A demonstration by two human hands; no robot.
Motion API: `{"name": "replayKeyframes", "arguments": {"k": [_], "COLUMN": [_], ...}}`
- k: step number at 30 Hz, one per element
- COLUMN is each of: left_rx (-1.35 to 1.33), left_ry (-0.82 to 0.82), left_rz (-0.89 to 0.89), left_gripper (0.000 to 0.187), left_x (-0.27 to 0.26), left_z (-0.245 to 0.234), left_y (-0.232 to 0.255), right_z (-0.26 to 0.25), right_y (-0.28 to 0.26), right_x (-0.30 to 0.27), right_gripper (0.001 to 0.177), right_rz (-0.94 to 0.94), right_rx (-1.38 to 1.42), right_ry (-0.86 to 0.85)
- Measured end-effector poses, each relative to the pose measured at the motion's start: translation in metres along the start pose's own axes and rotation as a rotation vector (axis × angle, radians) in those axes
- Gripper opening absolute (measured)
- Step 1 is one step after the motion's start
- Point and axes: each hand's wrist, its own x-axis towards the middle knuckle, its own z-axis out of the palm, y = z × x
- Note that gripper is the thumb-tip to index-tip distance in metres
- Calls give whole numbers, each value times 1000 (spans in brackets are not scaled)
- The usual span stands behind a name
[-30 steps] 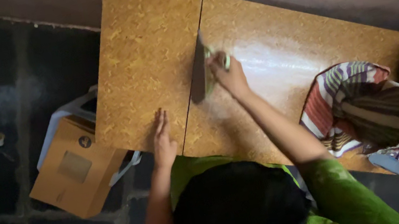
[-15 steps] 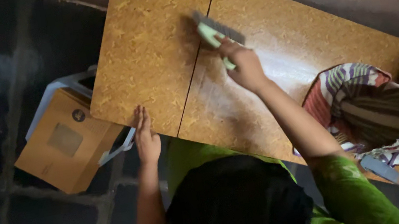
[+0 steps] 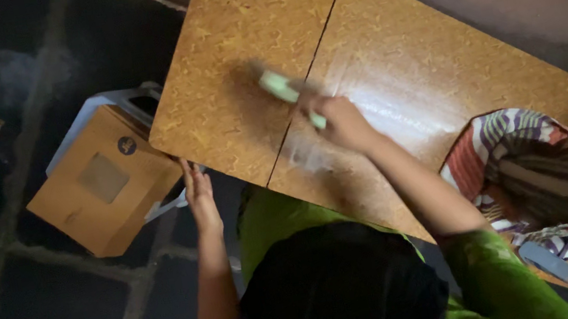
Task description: The person packs several small boxes and packets into a larger cardboard box, closes it, and sets it aside. Then the person uses a small brush to sweep the table surface and follows with a cloth to wipe the table clean.
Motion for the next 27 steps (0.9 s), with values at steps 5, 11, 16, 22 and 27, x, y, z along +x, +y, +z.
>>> {"name": "replayKeyframes", "arguments": {"k": [5, 11, 16, 22, 27], "left_rx": [-379, -701, -669, -750, -979], "left_ry": [22, 47, 26, 19, -265], "left_rz": [-143, -242, -250, -273, -172], "left_gripper": [73, 81, 83, 82, 76], "left_x": [18, 30, 35, 45, 58], "left_z": [-21, -47, -53, -62, -82], "left_y": [-2, -4, -4, -9, -17], "right_z": [60, 59, 41, 125, 129], "right_y": [-9, -100, -31, -45, -137], "right_x": [11, 42, 130, 123, 106], "right_gripper": [14, 49, 30, 22, 42], "right_rz": [205, -233, 128, 14, -136], "right_rx": [-284, 441, -304, -264, 7], "right_ry": [-388, -500, -249, -396, -768]}}
